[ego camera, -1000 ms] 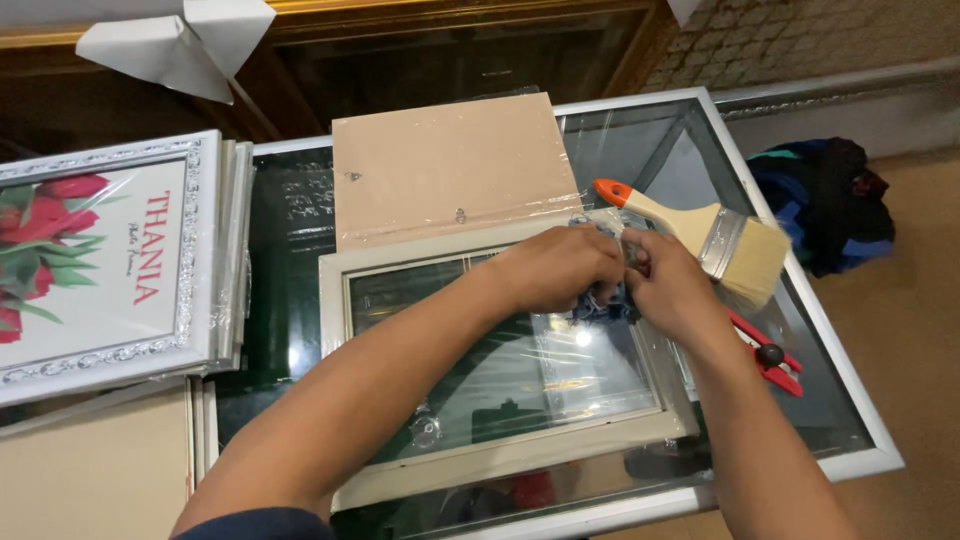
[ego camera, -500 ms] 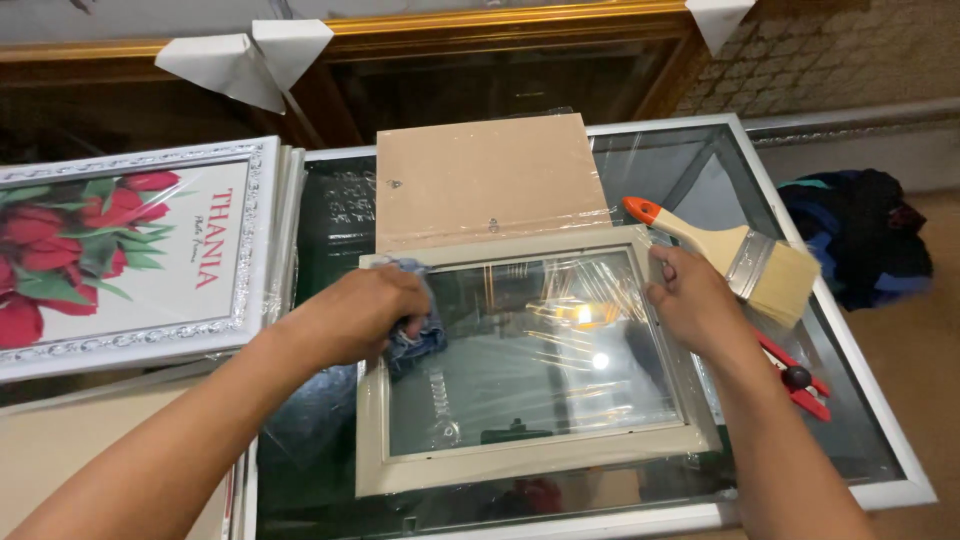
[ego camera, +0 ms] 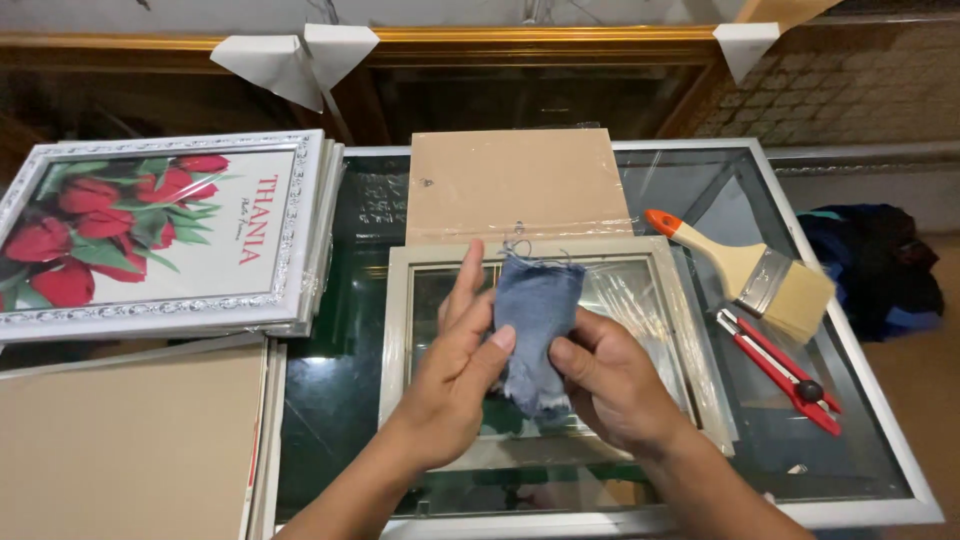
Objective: Clean the glass of a picture frame using a cloth and a brush.
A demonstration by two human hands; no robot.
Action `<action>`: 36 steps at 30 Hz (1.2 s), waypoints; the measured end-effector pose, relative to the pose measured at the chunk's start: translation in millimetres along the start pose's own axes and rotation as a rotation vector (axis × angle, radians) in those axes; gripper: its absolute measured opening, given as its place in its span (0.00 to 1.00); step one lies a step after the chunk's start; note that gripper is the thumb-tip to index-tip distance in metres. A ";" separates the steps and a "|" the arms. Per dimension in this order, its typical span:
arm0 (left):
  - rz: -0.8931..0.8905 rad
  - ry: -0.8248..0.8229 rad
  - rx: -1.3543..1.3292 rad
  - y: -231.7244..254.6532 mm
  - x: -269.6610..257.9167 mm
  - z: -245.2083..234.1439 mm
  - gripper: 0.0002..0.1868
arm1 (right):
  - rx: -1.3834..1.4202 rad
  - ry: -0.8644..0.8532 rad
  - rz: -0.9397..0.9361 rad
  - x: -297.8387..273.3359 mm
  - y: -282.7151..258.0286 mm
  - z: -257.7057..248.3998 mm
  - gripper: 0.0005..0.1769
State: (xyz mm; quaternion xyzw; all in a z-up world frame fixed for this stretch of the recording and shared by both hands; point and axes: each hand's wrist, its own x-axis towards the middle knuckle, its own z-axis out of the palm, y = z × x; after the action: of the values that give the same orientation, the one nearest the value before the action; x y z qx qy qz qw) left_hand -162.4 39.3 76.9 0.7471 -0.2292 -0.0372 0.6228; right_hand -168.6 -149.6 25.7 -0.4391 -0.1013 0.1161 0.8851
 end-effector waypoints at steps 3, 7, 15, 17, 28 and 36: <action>-0.075 -0.054 0.168 -25.3 -9.8 0.7 0.29 | 0.044 0.171 -0.017 -7.6 12.2 5.7 0.28; -0.044 0.016 0.388 -39.5 -26.1 3.1 0.32 | -0.060 0.285 0.014 -7.5 9.7 -13.0 0.28; -0.351 -0.062 0.811 -86.9 -97.3 -57.0 0.84 | -1.768 0.645 0.195 16.9 -74.0 -60.2 0.30; -0.316 -0.067 0.891 -110.8 -107.7 -53.6 0.86 | -1.873 0.620 0.352 33.6 -58.7 -68.4 0.26; -0.072 0.172 1.711 -140.5 -118.0 -38.1 1.17 | -1.880 0.067 0.260 123.5 61.7 30.4 0.25; -0.109 0.162 1.691 -138.2 -118.3 -37.0 1.17 | -1.907 -0.550 -0.071 99.4 53.4 33.7 0.25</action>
State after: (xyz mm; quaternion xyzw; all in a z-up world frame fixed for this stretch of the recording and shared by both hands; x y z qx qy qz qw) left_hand -214.5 135.5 -73.1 0.9714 -0.0984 0.1703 -0.1330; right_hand -89.6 -63.5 10.7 -0.9218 -0.3671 0.0575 0.1103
